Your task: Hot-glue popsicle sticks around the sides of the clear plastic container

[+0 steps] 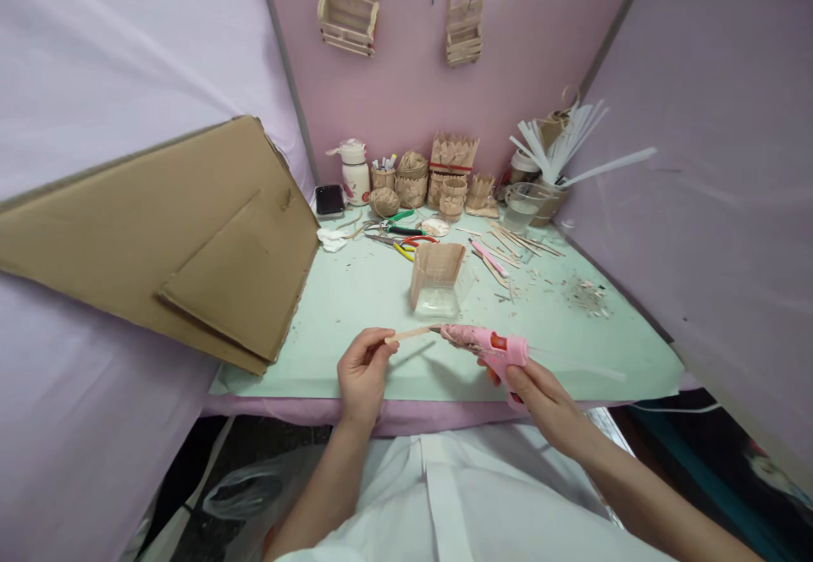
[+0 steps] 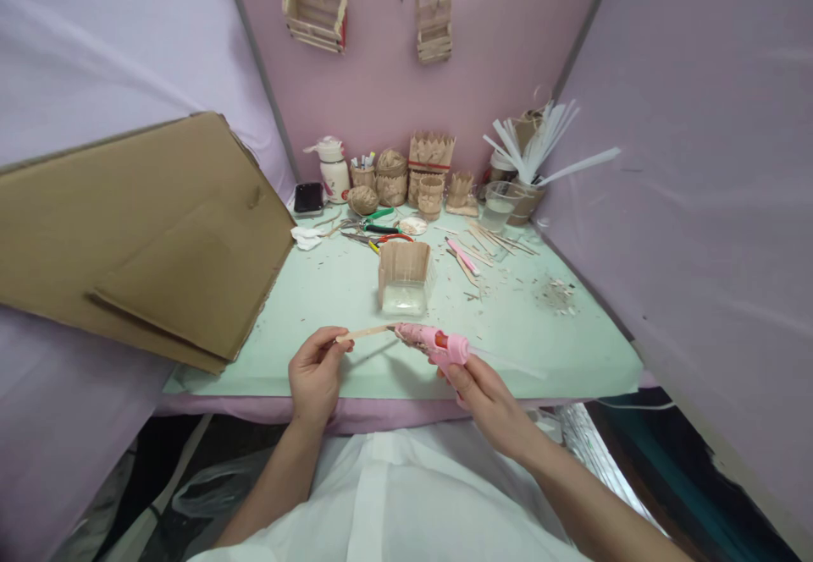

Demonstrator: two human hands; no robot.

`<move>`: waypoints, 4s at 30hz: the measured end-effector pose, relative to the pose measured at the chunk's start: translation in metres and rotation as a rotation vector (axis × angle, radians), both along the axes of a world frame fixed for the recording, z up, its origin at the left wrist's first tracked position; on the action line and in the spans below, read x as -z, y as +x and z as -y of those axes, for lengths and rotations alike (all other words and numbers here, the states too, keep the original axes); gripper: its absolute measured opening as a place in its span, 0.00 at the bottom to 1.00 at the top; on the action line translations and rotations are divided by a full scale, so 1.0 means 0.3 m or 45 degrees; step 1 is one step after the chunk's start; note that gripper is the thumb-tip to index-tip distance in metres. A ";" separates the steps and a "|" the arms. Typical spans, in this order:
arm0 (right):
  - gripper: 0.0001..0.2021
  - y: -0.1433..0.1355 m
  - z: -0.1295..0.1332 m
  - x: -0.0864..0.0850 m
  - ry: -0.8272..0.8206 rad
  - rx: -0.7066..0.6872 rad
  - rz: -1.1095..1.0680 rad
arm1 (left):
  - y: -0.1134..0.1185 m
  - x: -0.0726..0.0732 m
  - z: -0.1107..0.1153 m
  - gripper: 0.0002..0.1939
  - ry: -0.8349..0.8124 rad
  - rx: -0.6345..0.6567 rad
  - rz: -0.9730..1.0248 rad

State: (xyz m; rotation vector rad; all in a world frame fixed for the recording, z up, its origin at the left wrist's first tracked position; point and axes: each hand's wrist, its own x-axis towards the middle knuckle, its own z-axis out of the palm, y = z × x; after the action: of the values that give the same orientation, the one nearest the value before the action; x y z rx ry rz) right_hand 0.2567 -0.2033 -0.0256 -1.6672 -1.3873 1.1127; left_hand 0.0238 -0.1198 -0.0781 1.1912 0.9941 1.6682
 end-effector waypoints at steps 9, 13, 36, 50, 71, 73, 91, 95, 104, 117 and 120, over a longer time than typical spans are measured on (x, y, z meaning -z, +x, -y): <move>0.27 -0.003 -0.009 -0.003 0.039 0.001 0.021 | -0.001 0.001 0.002 0.04 -0.011 0.009 -0.001; 0.26 -0.002 -0.010 -0.002 0.067 0.011 0.012 | -0.002 0.005 0.002 0.04 -0.013 0.006 0.002; 0.25 0.000 -0.020 -0.016 0.065 0.064 0.012 | 0.000 0.003 0.001 0.04 -0.050 -0.029 -0.017; 0.21 0.278 -0.064 0.011 0.404 0.267 1.249 | 0.001 0.010 -0.007 0.06 -0.109 -0.034 0.079; 0.27 0.053 -0.374 -0.121 0.906 -0.088 0.557 | -0.024 -0.224 -0.171 0.06 0.153 0.102 -0.442; 0.23 0.012 -0.437 -0.068 1.039 0.122 0.369 | -0.011 -0.217 -0.181 0.06 0.180 0.104 -0.472; 0.11 -0.014 -0.489 0.080 1.252 0.217 0.249 | 0.082 -0.142 -0.205 0.07 0.432 -0.038 -0.666; 0.11 -0.018 -0.483 0.076 1.278 0.237 0.285 | 0.095 -0.150 -0.204 0.06 0.459 -0.021 -0.699; 0.06 -0.136 -0.404 -0.001 1.299 0.215 0.374 | 0.107 -0.143 -0.201 0.07 0.547 -0.030 -0.834; 0.04 -0.220 -0.370 -0.064 1.028 0.156 0.772 | 0.110 -0.116 -0.187 0.15 0.603 -0.023 -0.935; 0.03 -0.215 -0.368 -0.061 0.995 0.119 0.724 | 0.070 -0.150 -0.200 0.18 0.586 0.072 -0.996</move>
State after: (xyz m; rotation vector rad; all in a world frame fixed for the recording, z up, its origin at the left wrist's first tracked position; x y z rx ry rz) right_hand 0.1923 -0.0929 -0.0073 -1.4526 -1.7525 -0.0321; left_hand 0.0449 -0.0598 -0.0331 2.2605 1.0214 1.4302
